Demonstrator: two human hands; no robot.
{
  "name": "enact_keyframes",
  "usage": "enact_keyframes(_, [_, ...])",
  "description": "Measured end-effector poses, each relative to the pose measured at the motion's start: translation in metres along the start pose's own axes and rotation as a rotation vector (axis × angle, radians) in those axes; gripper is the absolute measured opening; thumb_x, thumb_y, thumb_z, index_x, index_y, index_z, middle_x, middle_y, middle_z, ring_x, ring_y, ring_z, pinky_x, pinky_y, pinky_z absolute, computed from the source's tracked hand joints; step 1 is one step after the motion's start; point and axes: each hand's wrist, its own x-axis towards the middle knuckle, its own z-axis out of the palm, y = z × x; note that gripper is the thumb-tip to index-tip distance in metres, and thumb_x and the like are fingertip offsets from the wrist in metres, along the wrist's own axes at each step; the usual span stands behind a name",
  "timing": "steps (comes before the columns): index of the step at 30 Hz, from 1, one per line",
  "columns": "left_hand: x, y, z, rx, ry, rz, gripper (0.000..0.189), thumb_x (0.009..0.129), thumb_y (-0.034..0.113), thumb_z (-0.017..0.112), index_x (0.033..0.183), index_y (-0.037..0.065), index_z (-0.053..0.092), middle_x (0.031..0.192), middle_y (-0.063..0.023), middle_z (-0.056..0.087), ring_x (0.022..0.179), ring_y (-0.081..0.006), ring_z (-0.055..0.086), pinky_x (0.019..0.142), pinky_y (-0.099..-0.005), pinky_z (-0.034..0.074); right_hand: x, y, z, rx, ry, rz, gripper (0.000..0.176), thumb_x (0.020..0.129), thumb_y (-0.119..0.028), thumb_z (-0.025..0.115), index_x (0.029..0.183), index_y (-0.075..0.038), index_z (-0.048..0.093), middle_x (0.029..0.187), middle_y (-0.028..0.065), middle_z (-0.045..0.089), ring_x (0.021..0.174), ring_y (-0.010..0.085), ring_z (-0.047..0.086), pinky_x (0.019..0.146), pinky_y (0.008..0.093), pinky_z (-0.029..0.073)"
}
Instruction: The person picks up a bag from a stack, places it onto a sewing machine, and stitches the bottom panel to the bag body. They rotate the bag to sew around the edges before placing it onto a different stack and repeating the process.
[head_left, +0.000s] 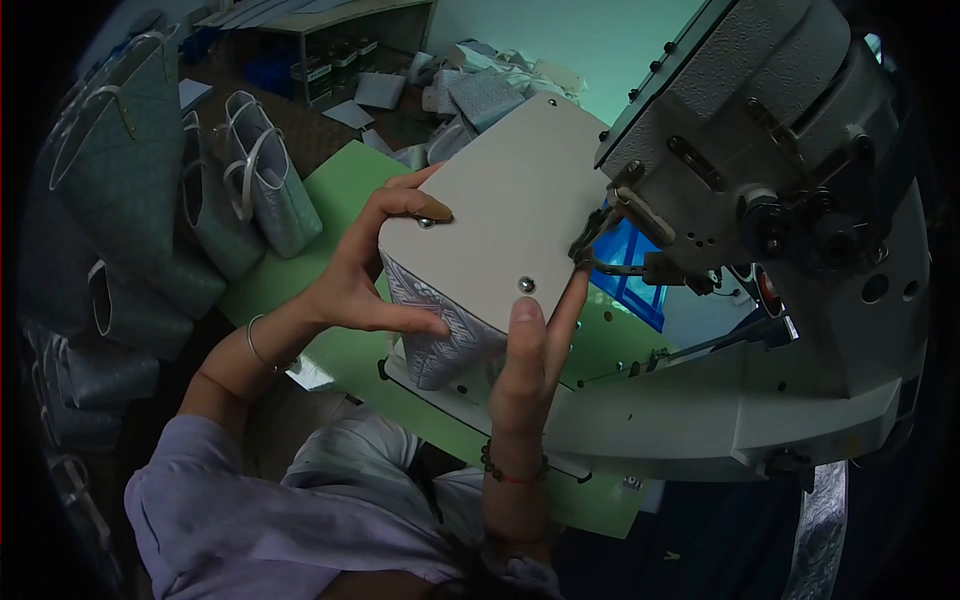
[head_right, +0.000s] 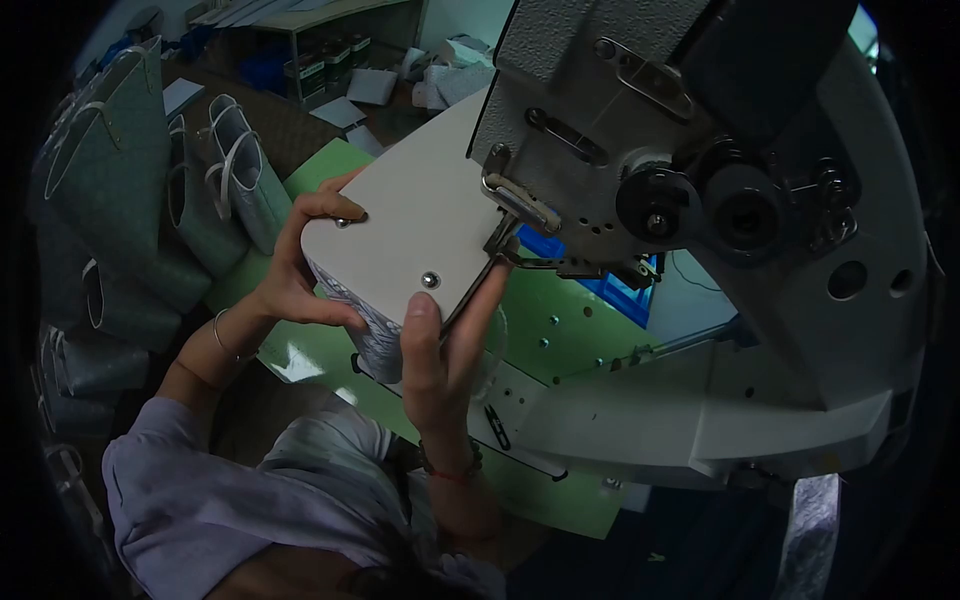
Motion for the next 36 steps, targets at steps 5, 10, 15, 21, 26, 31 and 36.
enact_keyframes(5, [0.006, -0.008, 0.002, -0.029, 0.008, 0.002, 0.090, 0.057, 0.023, 0.093, 0.130, 0.005, 0.042, 0.139, -0.0165, 0.039, 0.137, -0.0282, 0.032, 0.109, -0.0387, 0.028, 0.009, 0.009, 0.001, -0.085, 0.036, -0.084, 0.074, 0.087, -0.014, 0.057, 0.143, 0.007, 0.015, 0.125, 0.0206, 0.044, 0.112, 0.0230, 0.048, 0.095, 0.0355, 0.042])
enact_keyframes(10, [0.013, -0.012, 0.004, -0.025, 0.017, -0.046, 0.088, 0.058, 0.022, 0.092, 0.129, 0.006, 0.043, 0.141, -0.0162, 0.038, 0.134, -0.0265, 0.035, 0.109, -0.0384, 0.028, 0.017, 0.014, 0.003, -0.040, 0.076, -0.095, 0.063, 0.089, -0.014, 0.056, 0.140, 0.005, 0.025, 0.121, 0.0158, 0.048, 0.106, 0.0192, 0.050, 0.094, 0.0333, 0.042])
enact_keyframes(15, [0.019, -0.019, 0.006, -0.038, 0.032, -0.050, 0.087, 0.058, 0.021, 0.092, 0.129, 0.006, 0.043, 0.141, -0.0162, 0.038, 0.134, -0.0266, 0.036, 0.109, -0.0387, 0.028, 0.027, 0.019, 0.000, -0.004, 0.115, -0.088, 0.076, 0.087, -0.013, 0.060, 0.144, 0.008, 0.014, 0.126, 0.0224, 0.047, 0.111, 0.0235, 0.053, 0.093, 0.0350, 0.046])
enact_keyframes(21, [0.025, -0.029, 0.006, -0.005, 0.035, -0.031, 0.087, 0.058, 0.023, 0.092, 0.128, 0.006, 0.043, 0.137, -0.0127, 0.042, 0.137, -0.0282, 0.034, 0.110, -0.0393, 0.028, 0.037, 0.026, -0.001, -0.045, 0.158, -0.088, 0.078, 0.085, -0.013, 0.065, 0.144, 0.009, 0.019, 0.124, 0.0215, 0.050, 0.109, 0.0227, 0.057, 0.091, 0.0337, 0.049])
enact_keyframes(26, [0.027, -0.034, 0.005, -0.006, 0.040, -0.079, 0.087, 0.059, 0.024, 0.092, 0.128, 0.006, 0.044, 0.131, -0.0092, 0.046, 0.138, -0.0297, 0.032, 0.110, -0.0400, 0.028, 0.046, 0.028, 0.004, -0.078, 0.199, -0.209, 0.065, 0.082, -0.013, 0.072, 0.132, 0.007, 0.036, 0.117, 0.0182, 0.057, 0.101, 0.0209, 0.061, 0.085, 0.0322, 0.052])
enact_keyframes(31, [0.028, -0.036, 0.008, -0.022, 0.055, -0.097, 0.089, 0.059, 0.025, 0.092, 0.130, 0.006, 0.041, 0.132, -0.0082, 0.047, 0.131, -0.0238, 0.040, 0.109, -0.0373, 0.030, 0.052, 0.030, -0.004, -0.103, 0.159, -0.183, 0.055, 0.082, -0.014, 0.072, 0.124, 0.006, 0.042, 0.109, 0.0156, 0.061, 0.095, 0.0197, 0.064, 0.083, 0.0319, 0.053])
enact_keyframes(36, [0.024, -0.033, 0.017, -0.016, 0.139, -0.103, 0.090, 0.060, 0.025, 0.092, 0.130, 0.007, 0.041, 0.133, -0.0075, 0.047, 0.128, -0.0206, 0.042, 0.109, -0.0357, 0.031, 0.054, 0.027, -0.005, -0.092, 0.118, -0.135, 0.052, 0.082, -0.013, 0.071, 0.122, 0.004, 0.043, 0.104, 0.0138, 0.063, 0.092, 0.0188, 0.065, 0.082, 0.0316, 0.053])
